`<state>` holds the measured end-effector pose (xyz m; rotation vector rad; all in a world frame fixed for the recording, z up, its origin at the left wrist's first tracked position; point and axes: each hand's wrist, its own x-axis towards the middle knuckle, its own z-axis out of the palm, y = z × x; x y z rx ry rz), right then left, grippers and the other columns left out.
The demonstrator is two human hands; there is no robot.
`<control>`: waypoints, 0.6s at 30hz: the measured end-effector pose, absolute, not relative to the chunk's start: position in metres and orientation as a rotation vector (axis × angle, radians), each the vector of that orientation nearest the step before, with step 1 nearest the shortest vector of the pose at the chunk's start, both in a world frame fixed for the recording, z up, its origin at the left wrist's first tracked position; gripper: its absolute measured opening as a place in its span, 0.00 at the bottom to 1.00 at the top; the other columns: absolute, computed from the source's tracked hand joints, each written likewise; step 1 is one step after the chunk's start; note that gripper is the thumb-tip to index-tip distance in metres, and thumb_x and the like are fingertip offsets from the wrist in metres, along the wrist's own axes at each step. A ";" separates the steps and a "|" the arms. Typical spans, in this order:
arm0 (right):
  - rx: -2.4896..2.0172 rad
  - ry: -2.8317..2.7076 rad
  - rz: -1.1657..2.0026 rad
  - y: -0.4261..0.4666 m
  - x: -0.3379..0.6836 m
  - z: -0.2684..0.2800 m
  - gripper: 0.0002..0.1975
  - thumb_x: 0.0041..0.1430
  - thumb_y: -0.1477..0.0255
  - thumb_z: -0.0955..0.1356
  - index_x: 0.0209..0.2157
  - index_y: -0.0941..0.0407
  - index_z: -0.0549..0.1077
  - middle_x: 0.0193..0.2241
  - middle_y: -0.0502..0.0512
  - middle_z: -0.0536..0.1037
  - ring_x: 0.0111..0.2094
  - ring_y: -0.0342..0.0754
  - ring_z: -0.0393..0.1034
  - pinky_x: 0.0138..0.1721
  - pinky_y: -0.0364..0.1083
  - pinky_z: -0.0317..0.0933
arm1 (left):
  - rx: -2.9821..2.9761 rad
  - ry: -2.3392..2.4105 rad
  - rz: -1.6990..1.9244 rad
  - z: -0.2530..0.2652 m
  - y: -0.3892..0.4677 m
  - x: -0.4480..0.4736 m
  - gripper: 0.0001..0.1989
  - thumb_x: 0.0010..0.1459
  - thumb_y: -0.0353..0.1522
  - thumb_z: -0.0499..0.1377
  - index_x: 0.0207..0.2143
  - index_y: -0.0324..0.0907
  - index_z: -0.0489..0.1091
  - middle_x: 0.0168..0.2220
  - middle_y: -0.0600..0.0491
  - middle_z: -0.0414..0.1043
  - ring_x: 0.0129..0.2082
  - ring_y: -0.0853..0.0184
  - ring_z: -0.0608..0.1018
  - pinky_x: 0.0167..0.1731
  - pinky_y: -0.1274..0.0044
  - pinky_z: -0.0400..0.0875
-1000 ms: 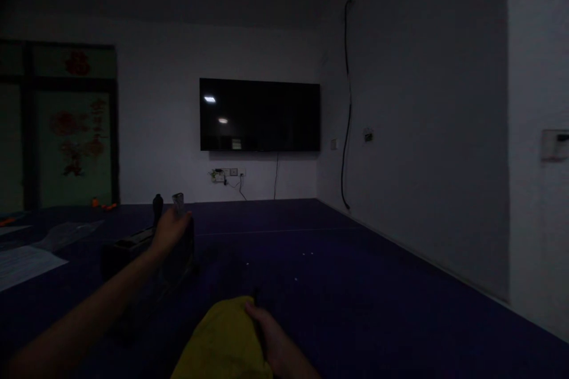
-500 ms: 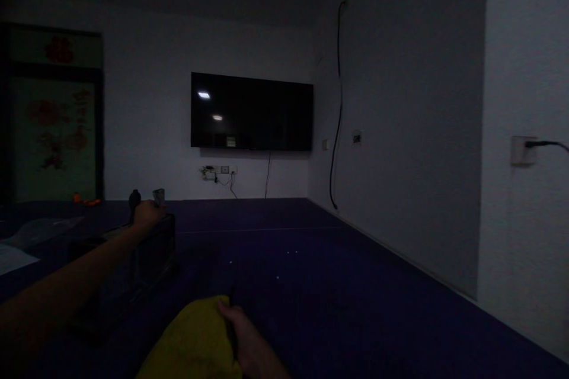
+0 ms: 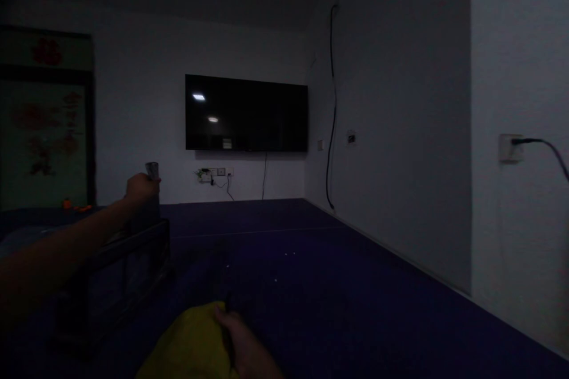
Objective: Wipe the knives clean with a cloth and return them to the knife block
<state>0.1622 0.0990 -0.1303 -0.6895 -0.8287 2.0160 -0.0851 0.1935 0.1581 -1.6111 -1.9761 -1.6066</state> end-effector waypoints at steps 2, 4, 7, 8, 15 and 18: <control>-0.719 -0.813 1.994 0.098 0.162 -0.129 0.21 0.45 0.56 0.72 0.36 0.58 0.74 0.30 0.57 0.78 0.40 0.56 0.72 0.44 0.53 0.61 | -1.543 -2.009 -1.563 0.179 0.185 -0.081 0.12 0.59 0.35 0.55 0.37 0.33 0.69 0.45 0.43 0.71 0.47 0.59 0.73 0.47 0.62 0.66; -0.733 -0.811 1.991 0.097 0.163 -0.126 0.21 0.45 0.57 0.72 0.36 0.58 0.74 0.30 0.57 0.78 0.40 0.56 0.72 0.45 0.52 0.61 | -1.539 -1.968 -1.540 0.201 0.175 -0.076 0.16 0.60 0.35 0.53 0.37 0.26 0.69 0.45 0.36 0.71 0.49 0.54 0.72 0.46 0.62 0.65; -0.743 -0.820 2.002 0.095 0.165 -0.122 0.20 0.44 0.58 0.73 0.36 0.58 0.74 0.30 0.56 0.78 0.39 0.55 0.73 0.45 0.52 0.61 | -1.593 -1.800 -1.531 0.225 0.154 -0.063 0.21 0.60 0.35 0.52 0.36 0.18 0.68 0.43 0.32 0.72 0.48 0.49 0.72 0.45 0.64 0.64; -0.751 -0.821 1.999 0.095 0.165 -0.121 0.20 0.44 0.59 0.73 0.35 0.58 0.74 0.30 0.56 0.78 0.39 0.55 0.73 0.44 0.51 0.61 | -1.603 -1.721 -1.540 0.229 0.146 -0.057 0.22 0.60 0.36 0.52 0.37 0.18 0.68 0.42 0.34 0.72 0.47 0.51 0.72 0.45 0.66 0.63; -0.794 -0.910 1.956 0.098 0.163 -0.120 0.18 0.44 0.58 0.70 0.31 0.59 0.74 0.27 0.58 0.78 0.35 0.55 0.74 0.41 0.51 0.63 | -1.821 -1.076 -1.549 0.135 0.090 -0.024 0.15 0.61 0.32 0.51 0.48 0.35 0.65 0.36 0.51 0.76 0.32 0.70 0.77 0.37 0.78 0.69; -0.771 -0.989 1.864 0.099 0.164 -0.118 0.16 0.46 0.61 0.70 0.32 0.58 0.74 0.28 0.56 0.78 0.33 0.53 0.74 0.39 0.50 0.64 | -2.113 -0.372 -1.113 0.046 0.070 -0.024 0.21 0.63 0.26 0.43 0.58 0.36 0.54 0.54 0.43 0.67 0.54 0.67 0.69 0.47 0.77 0.67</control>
